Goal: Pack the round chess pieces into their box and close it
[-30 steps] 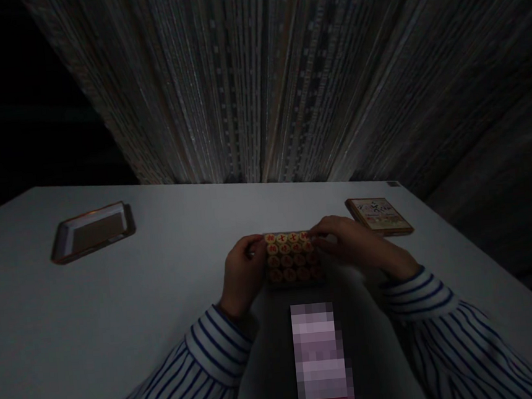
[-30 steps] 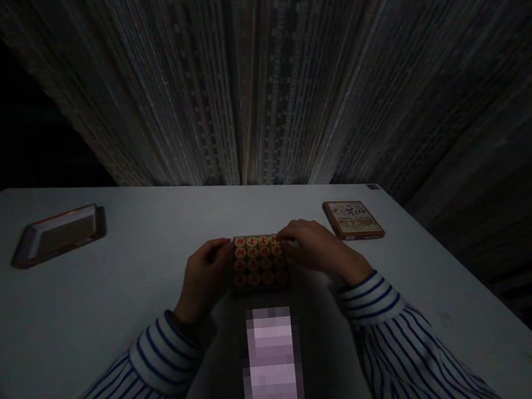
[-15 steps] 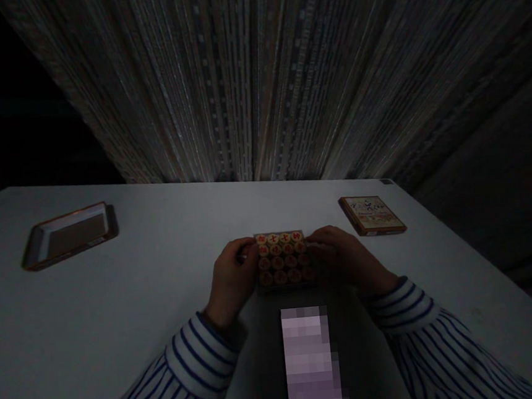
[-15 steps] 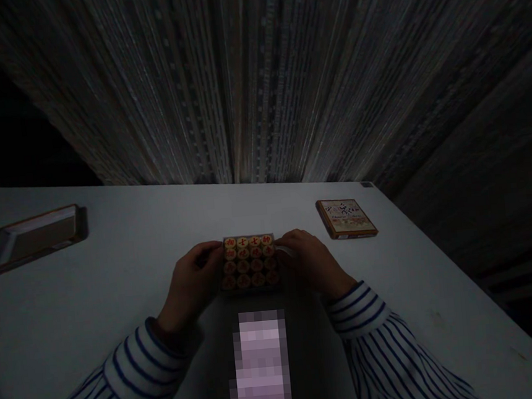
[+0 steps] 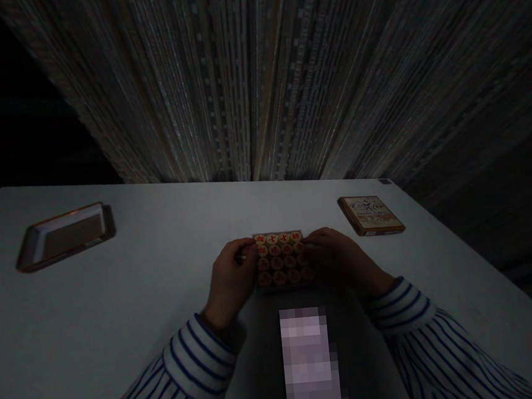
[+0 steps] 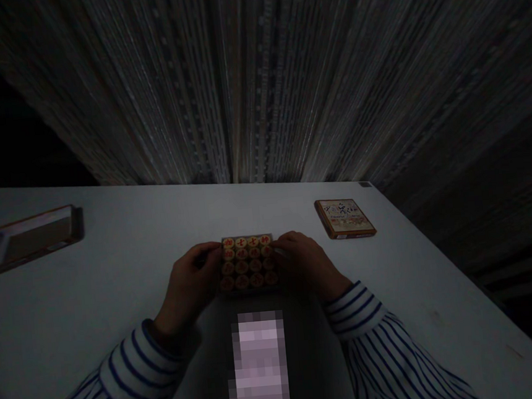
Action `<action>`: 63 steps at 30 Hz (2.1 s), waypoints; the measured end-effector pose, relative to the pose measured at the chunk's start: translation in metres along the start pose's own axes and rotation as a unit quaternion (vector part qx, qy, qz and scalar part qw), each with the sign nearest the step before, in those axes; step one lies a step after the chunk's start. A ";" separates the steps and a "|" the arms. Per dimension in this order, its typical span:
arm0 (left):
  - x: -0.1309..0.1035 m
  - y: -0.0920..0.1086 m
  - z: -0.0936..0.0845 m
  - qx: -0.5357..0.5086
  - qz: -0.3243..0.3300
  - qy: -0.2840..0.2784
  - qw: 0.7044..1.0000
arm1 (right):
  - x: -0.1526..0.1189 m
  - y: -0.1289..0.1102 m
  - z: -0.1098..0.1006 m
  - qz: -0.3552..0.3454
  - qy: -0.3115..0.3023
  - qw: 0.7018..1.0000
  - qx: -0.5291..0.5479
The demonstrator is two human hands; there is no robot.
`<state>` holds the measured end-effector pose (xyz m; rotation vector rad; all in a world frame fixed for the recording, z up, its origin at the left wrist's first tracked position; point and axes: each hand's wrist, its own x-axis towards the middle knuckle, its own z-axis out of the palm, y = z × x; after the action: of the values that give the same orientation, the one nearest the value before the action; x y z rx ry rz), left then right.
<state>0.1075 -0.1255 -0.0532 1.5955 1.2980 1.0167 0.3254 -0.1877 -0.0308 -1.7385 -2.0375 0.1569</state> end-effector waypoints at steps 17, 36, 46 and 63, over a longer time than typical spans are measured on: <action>-0.001 0.003 -0.001 0.003 -0.001 0.001 1.000 | 0.001 0.001 0.000 -0.002 -0.011 1.000 -0.014; -0.002 0.005 -0.001 -0.016 -0.006 0.004 1.000 | 0.003 -0.004 -0.004 0.006 -0.032 0.999 -0.006; 0.001 0.000 -0.001 -0.008 0.001 0.002 1.000 | -0.002 -0.003 -0.011 -0.016 -0.012 1.000 0.019; 0.000 0.003 -0.001 0.001 -0.003 -0.002 1.000 | -0.005 -0.006 -0.013 -0.030 -0.060 0.998 0.011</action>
<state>0.1072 -0.1253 -0.0504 1.5936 1.3020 1.0075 0.3263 -0.1965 -0.0181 -1.6891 -2.1619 0.2701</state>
